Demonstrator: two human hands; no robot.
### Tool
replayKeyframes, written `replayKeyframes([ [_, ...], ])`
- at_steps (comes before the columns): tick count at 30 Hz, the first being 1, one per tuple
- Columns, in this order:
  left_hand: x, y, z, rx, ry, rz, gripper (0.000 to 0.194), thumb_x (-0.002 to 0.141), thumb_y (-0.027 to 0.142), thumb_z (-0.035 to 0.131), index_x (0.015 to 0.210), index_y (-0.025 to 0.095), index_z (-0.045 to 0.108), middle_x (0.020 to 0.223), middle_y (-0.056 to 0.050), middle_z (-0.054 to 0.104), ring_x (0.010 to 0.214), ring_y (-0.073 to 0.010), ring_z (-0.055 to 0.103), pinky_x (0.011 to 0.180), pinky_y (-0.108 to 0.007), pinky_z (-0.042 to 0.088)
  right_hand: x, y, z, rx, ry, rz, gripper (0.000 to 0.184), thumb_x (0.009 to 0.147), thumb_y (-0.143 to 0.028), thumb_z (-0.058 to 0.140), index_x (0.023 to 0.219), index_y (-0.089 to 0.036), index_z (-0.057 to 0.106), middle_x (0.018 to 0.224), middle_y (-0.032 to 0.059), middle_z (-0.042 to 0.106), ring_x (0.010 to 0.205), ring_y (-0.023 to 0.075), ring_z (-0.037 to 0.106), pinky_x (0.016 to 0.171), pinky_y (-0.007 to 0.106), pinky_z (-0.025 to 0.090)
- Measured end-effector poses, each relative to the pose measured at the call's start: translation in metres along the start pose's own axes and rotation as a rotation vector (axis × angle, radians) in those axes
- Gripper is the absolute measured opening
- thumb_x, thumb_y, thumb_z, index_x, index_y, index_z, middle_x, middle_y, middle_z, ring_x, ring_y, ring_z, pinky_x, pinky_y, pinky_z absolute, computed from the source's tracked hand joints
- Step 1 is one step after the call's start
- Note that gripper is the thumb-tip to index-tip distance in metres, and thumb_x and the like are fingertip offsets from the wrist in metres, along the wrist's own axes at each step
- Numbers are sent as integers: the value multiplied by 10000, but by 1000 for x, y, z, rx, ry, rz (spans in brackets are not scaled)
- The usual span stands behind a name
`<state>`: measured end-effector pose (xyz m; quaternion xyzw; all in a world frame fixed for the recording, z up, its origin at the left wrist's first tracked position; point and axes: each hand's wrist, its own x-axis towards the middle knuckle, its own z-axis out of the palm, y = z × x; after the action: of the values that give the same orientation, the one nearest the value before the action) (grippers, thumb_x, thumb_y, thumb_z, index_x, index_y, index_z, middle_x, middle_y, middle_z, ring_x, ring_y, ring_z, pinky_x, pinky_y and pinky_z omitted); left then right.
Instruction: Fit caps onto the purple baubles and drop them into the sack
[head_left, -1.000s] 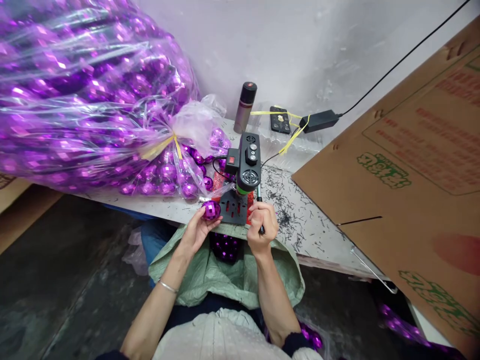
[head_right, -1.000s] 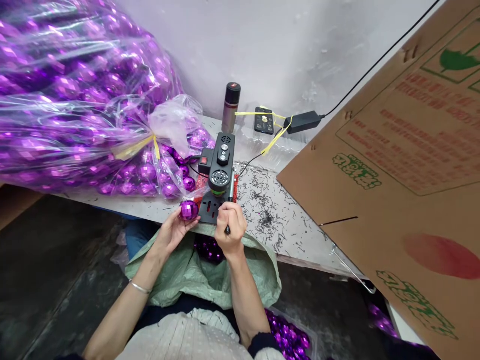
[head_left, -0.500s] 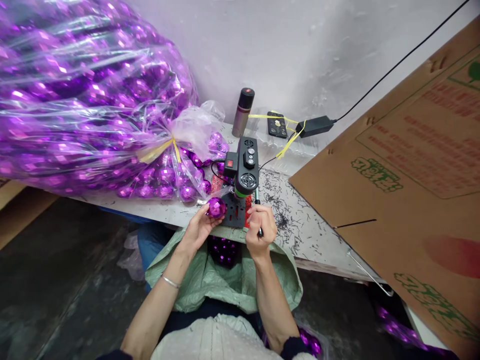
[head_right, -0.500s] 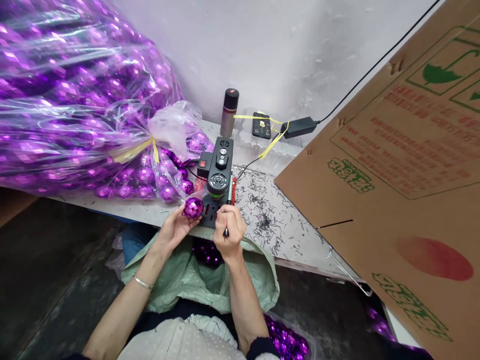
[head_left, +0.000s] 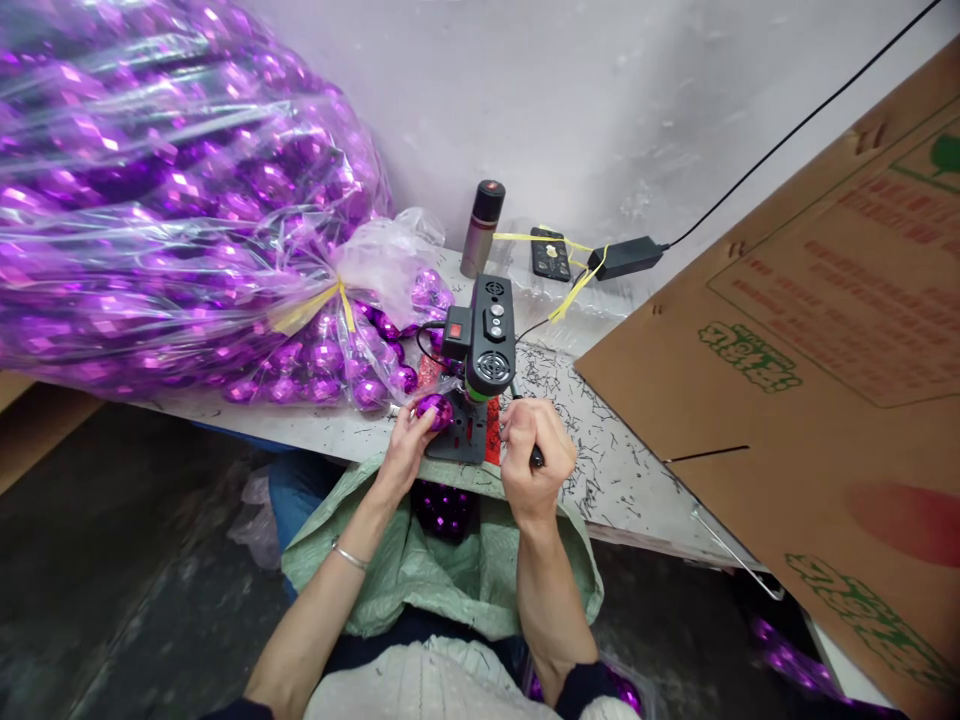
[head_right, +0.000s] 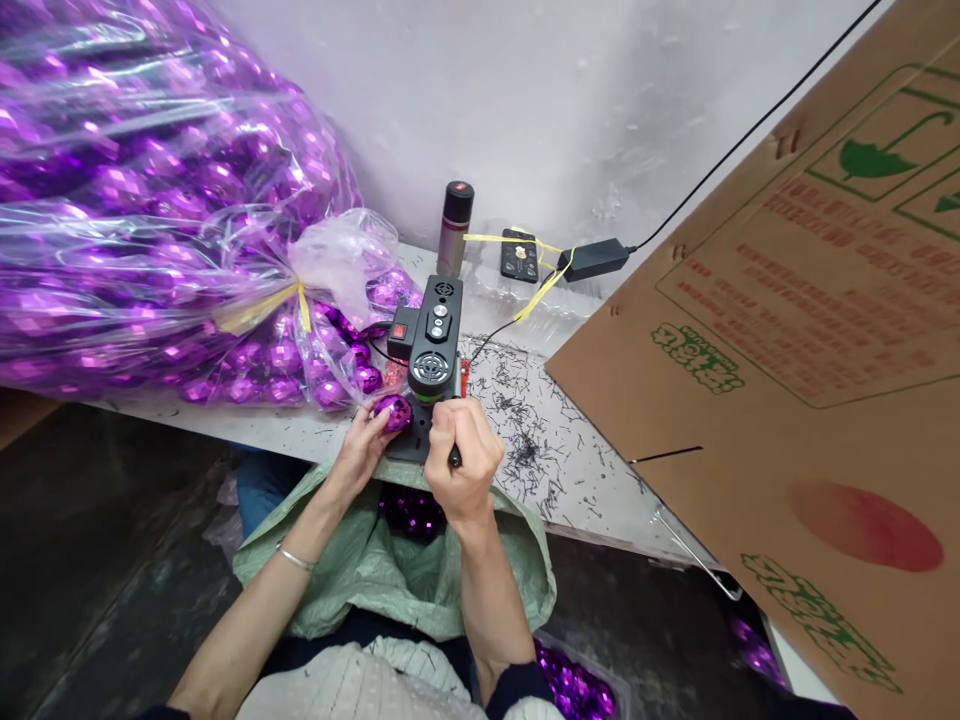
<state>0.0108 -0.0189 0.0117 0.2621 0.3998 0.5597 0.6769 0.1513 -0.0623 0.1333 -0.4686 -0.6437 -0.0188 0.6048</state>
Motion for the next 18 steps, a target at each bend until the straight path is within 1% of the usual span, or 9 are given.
replayKeyframes([
  [3, 4, -11, 1, 184, 18, 149, 596, 760, 413, 837, 1260, 210, 582, 1233, -96, 726, 1165, -240, 692, 1087, -411, 502, -1, 1, 0, -6, 0, -13, 309, 997, -129, 473, 705, -219, 516, 683, -3, 574, 661, 124, 565, 613, 279, 439],
  [6, 8, -20, 0, 457, 3, 281, 654, 767, 428, 827, 1330, 218, 567, 1377, -130, 658, 1272, -293, 640, 1128, -475, 470, -2, 1, -1, -17, -3, -43, 305, 990, -112, 473, 707, -219, 506, 682, -2, 574, 656, 122, 561, 603, 273, 431],
  [9, 11, -25, -3, 766, -15, 438, 625, 787, 413, 820, 1335, 223, 588, 1370, -138, 660, 1294, -326, 620, 1134, -527, 458, -2, 1, -1, -31, -10, -48, 299, 984, -109, 470, 710, -219, 514, 682, 1, 582, 651, 125, 564, 596, 272, 432],
  [11, 12, -26, -4, 905, -34, 541, 585, 816, 410, 798, 1328, 213, 593, 1343, -145, 671, 1281, -328, 623, 1119, -532, 469, -3, 1, -2, -31, -14, -47, 295, 979, -107, 469, 711, -219, 520, 679, 2, 586, 648, 127, 568, 594, 272, 436],
  [15, 16, -26, -2, 1042, -55, 685, 549, 872, 427, 745, 1338, 191, 576, 1330, -163, 663, 1274, -330, 611, 1103, -532, 471, -4, 1, -3, -37, -26, -67, 291, 975, -103, 463, 715, -219, 522, 675, 3, 591, 639, 127, 572, 590, 269, 444],
  [18, 19, -27, -1, 1074, -78, 723, 538, 881, 434, 736, 1334, 192, 574, 1316, -166, 664, 1265, -335, 610, 1097, -532, 468, -7, 2, -3, -48, -36, -74, 288, 978, -99, 462, 721, -217, 516, 685, 7, 590, 638, 121, 565, 583, 264, 439],
])
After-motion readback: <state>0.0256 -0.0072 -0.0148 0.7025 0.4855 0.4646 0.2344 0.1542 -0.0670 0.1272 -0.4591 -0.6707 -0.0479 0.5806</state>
